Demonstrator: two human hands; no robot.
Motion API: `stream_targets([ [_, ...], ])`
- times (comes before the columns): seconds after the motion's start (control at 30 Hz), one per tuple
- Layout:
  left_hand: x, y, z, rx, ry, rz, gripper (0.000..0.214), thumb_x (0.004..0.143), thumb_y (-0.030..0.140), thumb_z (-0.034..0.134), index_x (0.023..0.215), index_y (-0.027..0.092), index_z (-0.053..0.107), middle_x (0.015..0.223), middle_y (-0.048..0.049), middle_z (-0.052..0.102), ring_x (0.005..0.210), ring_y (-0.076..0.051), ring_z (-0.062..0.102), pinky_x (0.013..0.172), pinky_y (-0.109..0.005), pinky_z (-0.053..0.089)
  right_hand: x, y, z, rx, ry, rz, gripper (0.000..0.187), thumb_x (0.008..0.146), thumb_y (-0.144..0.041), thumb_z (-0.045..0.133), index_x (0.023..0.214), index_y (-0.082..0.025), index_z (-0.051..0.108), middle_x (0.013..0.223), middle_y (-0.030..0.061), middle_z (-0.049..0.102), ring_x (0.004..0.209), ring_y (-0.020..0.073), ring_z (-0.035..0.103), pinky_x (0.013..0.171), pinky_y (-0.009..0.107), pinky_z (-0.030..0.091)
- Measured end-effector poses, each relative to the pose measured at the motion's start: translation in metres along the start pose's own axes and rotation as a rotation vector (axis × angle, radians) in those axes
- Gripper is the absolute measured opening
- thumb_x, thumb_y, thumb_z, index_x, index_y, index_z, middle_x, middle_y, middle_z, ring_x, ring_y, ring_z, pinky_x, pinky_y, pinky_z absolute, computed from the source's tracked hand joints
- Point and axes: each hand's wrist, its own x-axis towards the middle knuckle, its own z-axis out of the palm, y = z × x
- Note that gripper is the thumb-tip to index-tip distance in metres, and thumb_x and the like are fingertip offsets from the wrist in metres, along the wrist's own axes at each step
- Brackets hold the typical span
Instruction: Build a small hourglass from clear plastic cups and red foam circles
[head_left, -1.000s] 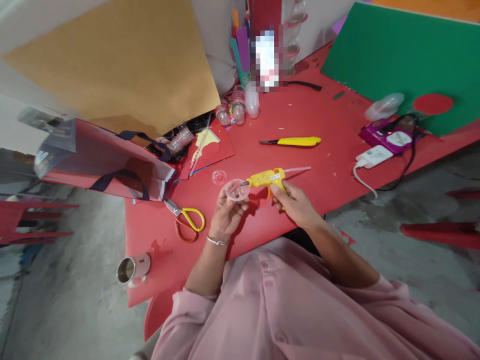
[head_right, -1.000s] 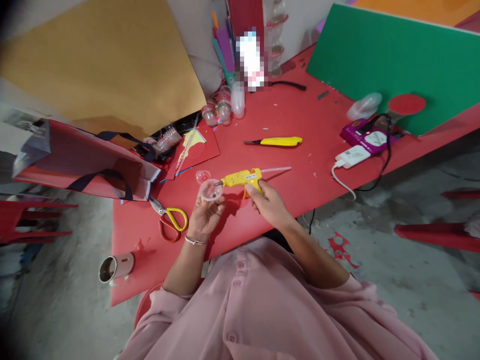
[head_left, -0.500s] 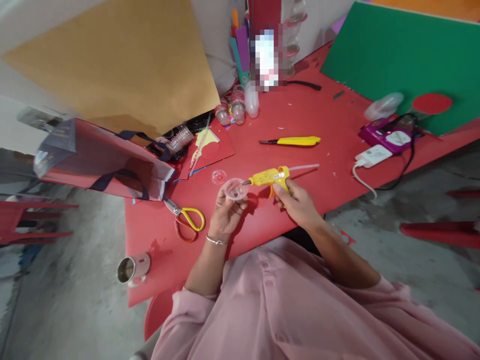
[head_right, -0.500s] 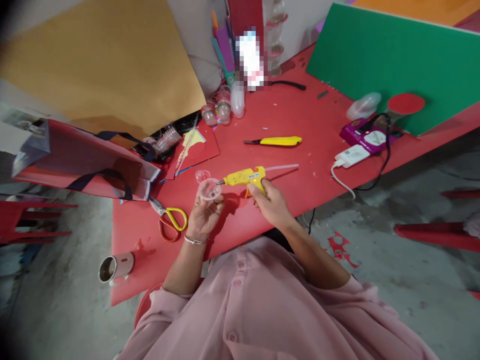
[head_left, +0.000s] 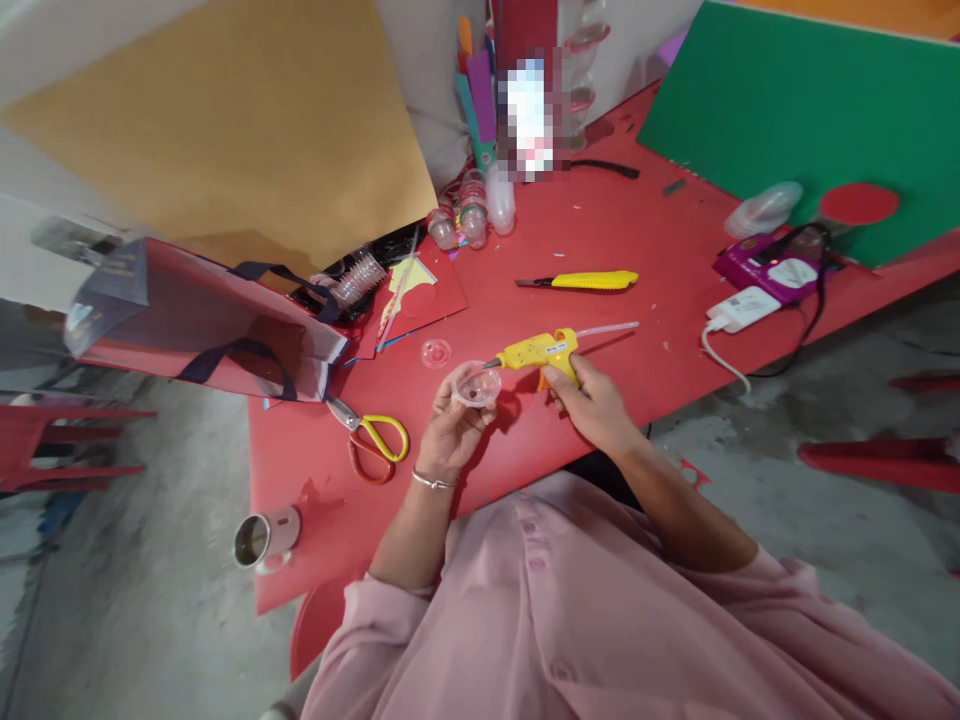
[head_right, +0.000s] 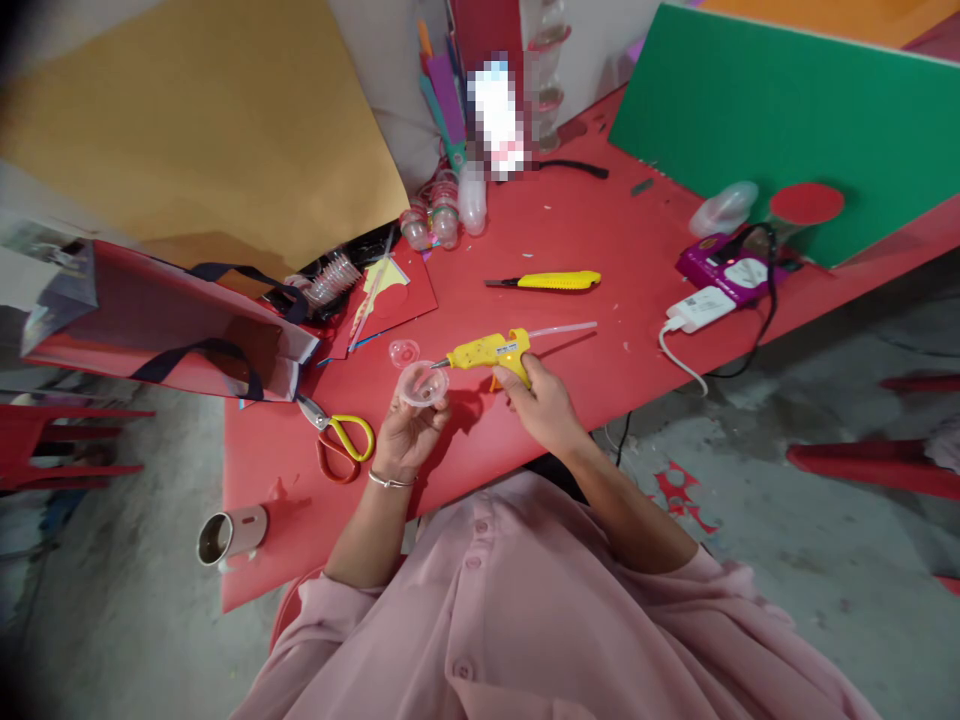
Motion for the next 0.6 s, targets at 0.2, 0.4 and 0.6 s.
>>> stream_targets([
  [0.2,0.0020,0.0027,-0.0029,-0.019,0.026,0.023,0.064,0.062,0.042,0.100,0.119,0.029,0.073,0.109,-0.0044,0.074,0.075,-0.011,0.065,0.065,-0.024,0.050,-0.0006,0.0023,-0.0014,-0.013,-0.017,0.006,0.048,0.094,-0.073,0.056,0.087,-0.026,0.051,0.070,0.0004,0.067,0.059,0.0175,0.065,0.059,0.030,0.052],
  [0.4,0.0016,0.0023,-0.0021,-0.007,-0.013,-0.002,0.061,0.065,0.043,0.099,0.118,0.026,0.074,0.107,-0.0053,0.074,0.071,-0.011,0.063,0.061,-0.023,0.050,0.0005,0.0030,-0.0017,-0.029,-0.012,0.004,0.045,0.095,-0.070,0.055,0.086,-0.026,0.050,0.069,0.0006,0.067,0.060,0.0181,0.065,0.059,0.031,0.051],
  [0.6,0.0014,0.0027,0.0002,-0.023,0.003,0.004,0.061,0.063,0.041,0.100,0.117,0.026,0.075,0.105,-0.0041,0.075,0.071,-0.010,0.064,0.062,-0.023,0.051,0.0005,0.0044,-0.0015,-0.048,0.000,0.001,0.042,0.096,-0.067,0.055,0.088,-0.026,0.051,0.070,0.0004,0.067,0.059,0.0184,0.066,0.061,0.031,0.052],
])
